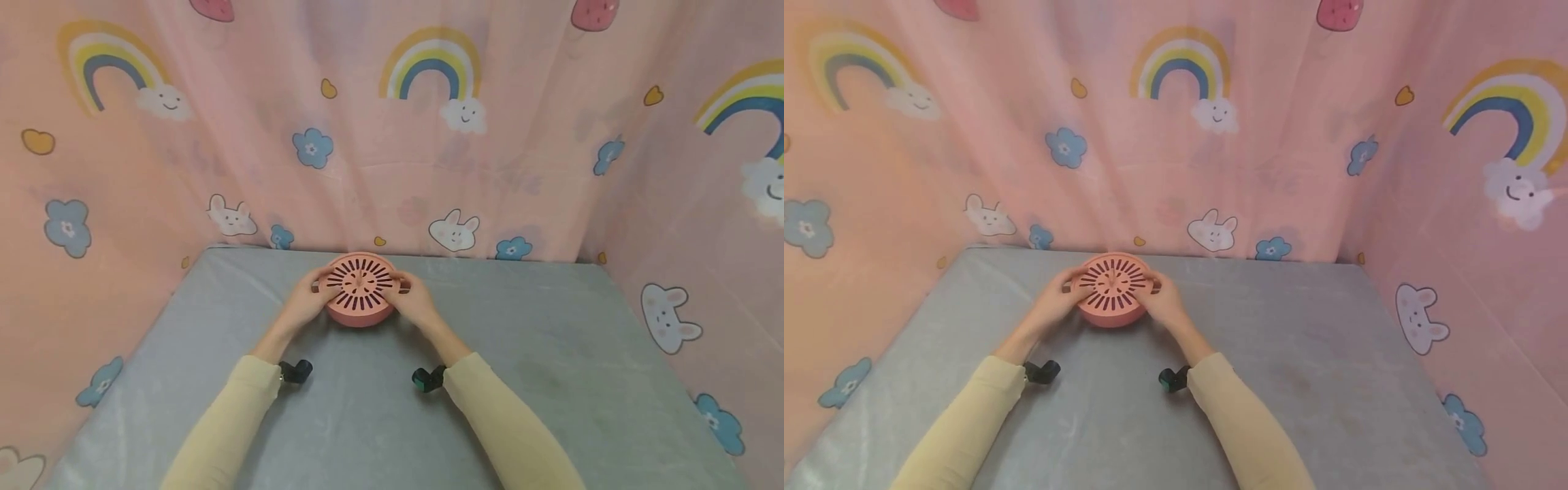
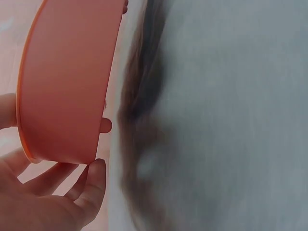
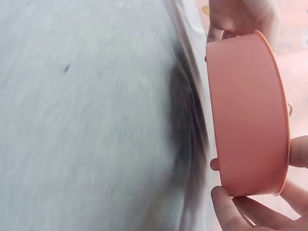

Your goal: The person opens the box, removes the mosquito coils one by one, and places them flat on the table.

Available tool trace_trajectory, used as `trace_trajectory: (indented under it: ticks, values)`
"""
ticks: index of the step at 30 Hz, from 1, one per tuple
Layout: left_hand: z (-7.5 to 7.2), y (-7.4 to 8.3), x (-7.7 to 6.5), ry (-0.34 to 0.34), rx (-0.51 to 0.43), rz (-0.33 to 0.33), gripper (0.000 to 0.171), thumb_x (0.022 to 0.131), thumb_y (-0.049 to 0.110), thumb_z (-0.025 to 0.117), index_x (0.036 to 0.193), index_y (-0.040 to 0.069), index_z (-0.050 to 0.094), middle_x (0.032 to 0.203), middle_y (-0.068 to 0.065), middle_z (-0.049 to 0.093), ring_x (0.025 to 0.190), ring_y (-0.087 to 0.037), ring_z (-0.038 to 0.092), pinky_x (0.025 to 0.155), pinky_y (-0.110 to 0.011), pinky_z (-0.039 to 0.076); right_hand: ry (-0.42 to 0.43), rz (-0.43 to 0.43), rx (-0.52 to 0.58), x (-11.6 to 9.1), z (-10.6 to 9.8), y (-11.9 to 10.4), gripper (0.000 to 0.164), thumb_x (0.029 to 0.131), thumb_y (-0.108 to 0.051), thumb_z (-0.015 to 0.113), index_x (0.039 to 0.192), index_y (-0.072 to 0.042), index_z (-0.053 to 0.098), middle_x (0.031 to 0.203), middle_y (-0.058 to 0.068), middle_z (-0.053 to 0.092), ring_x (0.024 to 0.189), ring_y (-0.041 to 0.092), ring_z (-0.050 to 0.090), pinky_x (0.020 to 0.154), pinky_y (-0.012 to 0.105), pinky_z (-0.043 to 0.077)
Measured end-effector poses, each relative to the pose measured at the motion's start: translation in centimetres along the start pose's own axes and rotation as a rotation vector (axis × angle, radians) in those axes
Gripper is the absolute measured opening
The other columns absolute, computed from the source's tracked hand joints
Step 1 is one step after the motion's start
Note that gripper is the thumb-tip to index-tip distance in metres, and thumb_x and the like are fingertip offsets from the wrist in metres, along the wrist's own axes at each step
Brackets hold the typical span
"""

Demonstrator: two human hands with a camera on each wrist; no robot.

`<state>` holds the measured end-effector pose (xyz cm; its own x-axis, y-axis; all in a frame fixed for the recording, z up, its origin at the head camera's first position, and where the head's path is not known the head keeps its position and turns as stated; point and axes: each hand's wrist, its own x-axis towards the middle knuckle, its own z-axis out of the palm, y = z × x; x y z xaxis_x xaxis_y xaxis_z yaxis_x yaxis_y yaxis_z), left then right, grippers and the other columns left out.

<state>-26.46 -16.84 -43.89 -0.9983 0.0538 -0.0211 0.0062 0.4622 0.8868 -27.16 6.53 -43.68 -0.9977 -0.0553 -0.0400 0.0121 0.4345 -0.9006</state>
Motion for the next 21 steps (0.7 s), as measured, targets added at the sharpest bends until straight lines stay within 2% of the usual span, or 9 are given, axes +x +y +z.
trace_trajectory:
  ticks: [3,10,18,21]
  values:
    - [1.2,0.3,0.2,0.006,0.003,0.019,0.057,0.100,0.024,0.064,0.153,0.012,0.045,0.157,-0.017,0.041,0.134,-0.038,0.048,0.106,-0.054,0.043,0.018,-0.008,0.002,-0.2,-1.0,0.6,0.049,0.095,-0.018,0.069,0.142,-0.010,0.058,0.140,0.018,0.055,0.123,0.033,0.055,0.097,0.047,0.050]
    - [3.5,1.0,0.3,0.009,0.005,0.015,0.057,0.099,0.027,0.066,0.152,0.016,0.048,0.155,-0.014,0.044,0.133,-0.035,0.050,0.105,-0.053,0.045,0.018,-0.049,-0.021,-0.6,-2.9,2.2,0.049,0.096,-0.016,0.066,0.143,-0.008,0.056,0.142,0.020,0.053,0.122,0.034,0.056,0.095,0.046,0.051]
    - [5.4,1.6,1.1,-0.013,-0.029,0.032,0.058,0.098,0.026,0.069,0.151,0.015,0.049,0.151,-0.013,0.048,0.125,-0.033,0.055,0.097,-0.049,0.050,0.014,-0.061,-0.062,-0.6,-5.0,3.3,0.052,0.096,-0.016,0.065,0.146,-0.006,0.053,0.146,0.021,0.051,0.126,0.036,0.053,0.099,0.049,0.049]
    - [6.0,1.8,1.3,-0.018,-0.044,0.047,0.058,0.098,0.025,0.069,0.151,0.014,0.049,0.153,-0.012,0.047,0.127,-0.032,0.054,0.099,-0.049,0.049,0.013,-0.051,-0.079,-0.5,-5.7,3.6,0.052,0.097,-0.017,0.063,0.146,-0.005,0.052,0.147,0.022,0.049,0.127,0.037,0.051,0.101,0.050,0.047]
